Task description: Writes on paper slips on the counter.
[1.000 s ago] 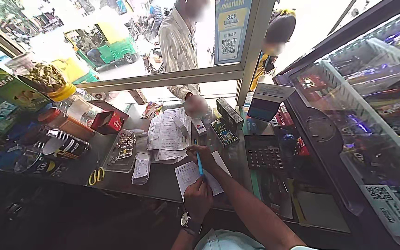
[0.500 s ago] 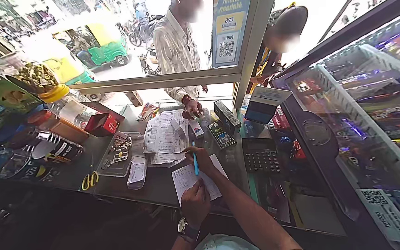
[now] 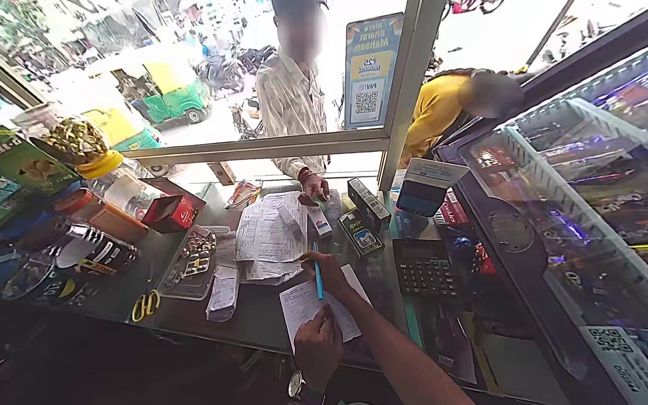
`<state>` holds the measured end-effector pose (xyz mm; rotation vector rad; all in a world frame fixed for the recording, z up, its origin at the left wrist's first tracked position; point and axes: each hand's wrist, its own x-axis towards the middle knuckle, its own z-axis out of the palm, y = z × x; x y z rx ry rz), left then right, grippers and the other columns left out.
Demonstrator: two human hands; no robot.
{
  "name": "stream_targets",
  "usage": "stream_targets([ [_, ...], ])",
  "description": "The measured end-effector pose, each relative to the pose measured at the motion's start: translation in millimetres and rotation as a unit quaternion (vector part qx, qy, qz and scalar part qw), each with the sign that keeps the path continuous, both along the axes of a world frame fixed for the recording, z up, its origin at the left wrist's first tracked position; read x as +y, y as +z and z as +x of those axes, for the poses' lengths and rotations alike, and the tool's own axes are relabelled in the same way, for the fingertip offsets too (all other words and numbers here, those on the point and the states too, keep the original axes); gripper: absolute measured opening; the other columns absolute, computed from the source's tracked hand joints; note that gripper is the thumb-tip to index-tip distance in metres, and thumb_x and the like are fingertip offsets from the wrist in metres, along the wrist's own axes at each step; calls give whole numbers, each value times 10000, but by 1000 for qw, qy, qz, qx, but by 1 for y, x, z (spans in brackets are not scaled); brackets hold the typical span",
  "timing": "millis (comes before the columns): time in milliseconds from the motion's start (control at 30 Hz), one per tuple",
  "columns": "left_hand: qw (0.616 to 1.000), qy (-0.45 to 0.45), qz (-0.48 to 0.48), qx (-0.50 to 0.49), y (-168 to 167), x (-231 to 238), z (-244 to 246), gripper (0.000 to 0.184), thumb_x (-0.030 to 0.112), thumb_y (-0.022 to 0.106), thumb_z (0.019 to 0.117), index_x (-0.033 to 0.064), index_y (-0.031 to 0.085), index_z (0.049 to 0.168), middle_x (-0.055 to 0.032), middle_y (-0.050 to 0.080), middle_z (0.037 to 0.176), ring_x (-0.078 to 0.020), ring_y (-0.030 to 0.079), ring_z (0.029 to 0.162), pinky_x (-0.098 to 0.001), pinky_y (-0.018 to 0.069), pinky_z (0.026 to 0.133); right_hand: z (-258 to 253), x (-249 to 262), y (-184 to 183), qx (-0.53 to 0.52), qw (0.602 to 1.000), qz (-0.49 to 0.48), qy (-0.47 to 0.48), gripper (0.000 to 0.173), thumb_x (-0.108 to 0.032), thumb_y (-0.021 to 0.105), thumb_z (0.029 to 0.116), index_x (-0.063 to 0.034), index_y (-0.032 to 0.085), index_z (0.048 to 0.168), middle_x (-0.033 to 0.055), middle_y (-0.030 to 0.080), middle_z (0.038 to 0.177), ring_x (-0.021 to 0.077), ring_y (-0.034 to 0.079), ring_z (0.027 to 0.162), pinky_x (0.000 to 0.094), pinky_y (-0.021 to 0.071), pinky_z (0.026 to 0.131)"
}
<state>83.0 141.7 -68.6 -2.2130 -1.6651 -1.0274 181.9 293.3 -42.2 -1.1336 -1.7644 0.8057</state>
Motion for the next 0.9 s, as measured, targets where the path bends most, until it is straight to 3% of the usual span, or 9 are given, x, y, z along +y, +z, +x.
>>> stream_targets([
  [133, 1000, 1, 2, 3, -1, 0, 0, 254, 265, 603, 862, 153, 832, 867, 3, 789, 1082, -142, 717, 687, -328, 559, 580, -3, -3, 0, 16, 998, 48, -31, 210, -172, 625, 950, -62, 767, 1059, 59, 740, 824, 157, 690, 712, 353, 568, 703],
  [233, 1000, -2, -1, -5, -1, 1, 0, 256, 270, 611, 868, 145, 833, 884, -6, 789, 1086, -154, 730, 710, -343, 574, 596, -1, -8, 10, 10, 973, 171, -156, 185, -111, 647, 926, -58, 781, 1042, 84, 772, 1010, 231, 732, 961, 406, 587, 902],
  [300, 1000, -5, -10, -4, 0, -1, 0, 256, 272, 618, 872, 135, 833, 895, -15, 787, 1093, -170, 742, 736, -361, 584, 613, 9, -9, 19, -35, 960, 175, -217, 237, -115, 618, 949, -66, 766, 1129, 127, 729, 1206, 312, 671, 1170, 474, 535, 1015],
  [367, 1000, -2, -19, 2, 1, -3, 1, 264, 268, 611, 881, 139, 836, 927, -10, 785, 1105, -173, 740, 736, -362, 585, 619, 20, -10, 23, -119, 948, 151, -255, 277, -166, 578, 989, -122, 750, 1201, 112, 698, 1304, 363, 599, 1289, 546, 462, 1079],
  [500, 1000, 3, -23, 10, 2, -1, 1, 262, 262, 598, 891, 146, 831, 924, 9, 780, 1124, -169, 727, 712, -361, 573, 616, 24, -3, 21, -230, 928, 126, -263, 266, -208, 546, 1018, -162, 761, 1168, 62, 743, 1218, 386, 592, 1288, 608, 394, 1089],
  [667, 999, -5, -35, 6, 7, -1, 1, 250, 248, 607, 893, 125, 824, 919, -4, 779, 1130, -184, 730, 707, -371, 573, 608, 11, 7, 41, -336, 920, -1, -201, 310, -250, 498, 1056, -126, 701, 1255, 102, 694, 1302, 397, 452, 1423, 625, 321, 1141],
  [800, 999, -7, -44, 7, 6, -4, 0, 240, 240, 608, 910, 120, 816, 913, -16, 777, 1137, -197, 731, 716, -373, 568, 609, 8, 24, 56, -336, 931, -3, -145, 248, -180, 542, 1044, -61, 648, 1235, 199, 689, 1178, 464, 490, 1343, 686, 373, 1060],
  [900, 999, -6, -42, 3, 5, -2, 1, 245, 242, 599, 913, 126, 815, 917, -7, 773, 1150, -190, 724, 716, -363, 561, 611, 3, 68, 57, -357, 919, -26, -163, 259, -193, 510, 1050, -86, 676, 1217, 148, 730, 1138, 419, 512, 1343, 646, 378, 1050],
])
